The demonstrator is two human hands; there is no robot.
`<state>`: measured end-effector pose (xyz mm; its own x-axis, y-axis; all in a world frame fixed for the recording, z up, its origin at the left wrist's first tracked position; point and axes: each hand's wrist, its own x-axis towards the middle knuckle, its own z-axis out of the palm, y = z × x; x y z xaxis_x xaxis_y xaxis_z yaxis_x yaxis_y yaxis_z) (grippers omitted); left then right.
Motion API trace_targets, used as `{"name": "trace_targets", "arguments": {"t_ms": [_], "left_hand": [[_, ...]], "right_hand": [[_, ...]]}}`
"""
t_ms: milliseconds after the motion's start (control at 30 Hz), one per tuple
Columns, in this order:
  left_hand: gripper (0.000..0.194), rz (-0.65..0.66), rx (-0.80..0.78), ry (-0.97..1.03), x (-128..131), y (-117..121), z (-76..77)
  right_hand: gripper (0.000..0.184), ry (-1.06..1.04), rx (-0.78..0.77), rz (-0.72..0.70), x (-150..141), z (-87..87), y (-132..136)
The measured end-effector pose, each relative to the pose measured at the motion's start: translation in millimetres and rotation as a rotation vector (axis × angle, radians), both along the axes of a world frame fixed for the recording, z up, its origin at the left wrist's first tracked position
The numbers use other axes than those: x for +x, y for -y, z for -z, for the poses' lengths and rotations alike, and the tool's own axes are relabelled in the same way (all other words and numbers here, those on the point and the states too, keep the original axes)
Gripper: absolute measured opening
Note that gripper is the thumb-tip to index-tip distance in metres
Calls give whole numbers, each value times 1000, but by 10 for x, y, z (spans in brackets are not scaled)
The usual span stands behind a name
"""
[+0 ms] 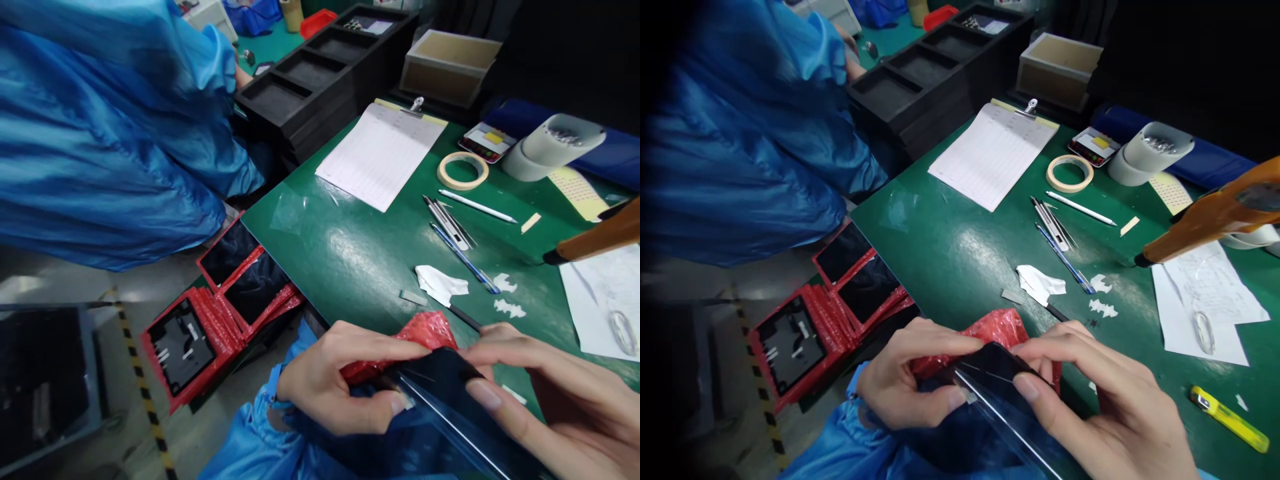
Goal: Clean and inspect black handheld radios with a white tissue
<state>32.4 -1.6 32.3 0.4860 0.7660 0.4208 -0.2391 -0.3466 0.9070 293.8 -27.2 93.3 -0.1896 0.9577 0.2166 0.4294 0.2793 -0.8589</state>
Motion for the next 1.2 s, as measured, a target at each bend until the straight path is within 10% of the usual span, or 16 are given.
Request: {"name": "trace_targets", "arguments": {"t_ms": [1200], "left_hand": [[52, -296, 349, -283, 179, 274, -411]], "right_hand": [[7, -48, 106, -81, 78, -158, -79]]}}
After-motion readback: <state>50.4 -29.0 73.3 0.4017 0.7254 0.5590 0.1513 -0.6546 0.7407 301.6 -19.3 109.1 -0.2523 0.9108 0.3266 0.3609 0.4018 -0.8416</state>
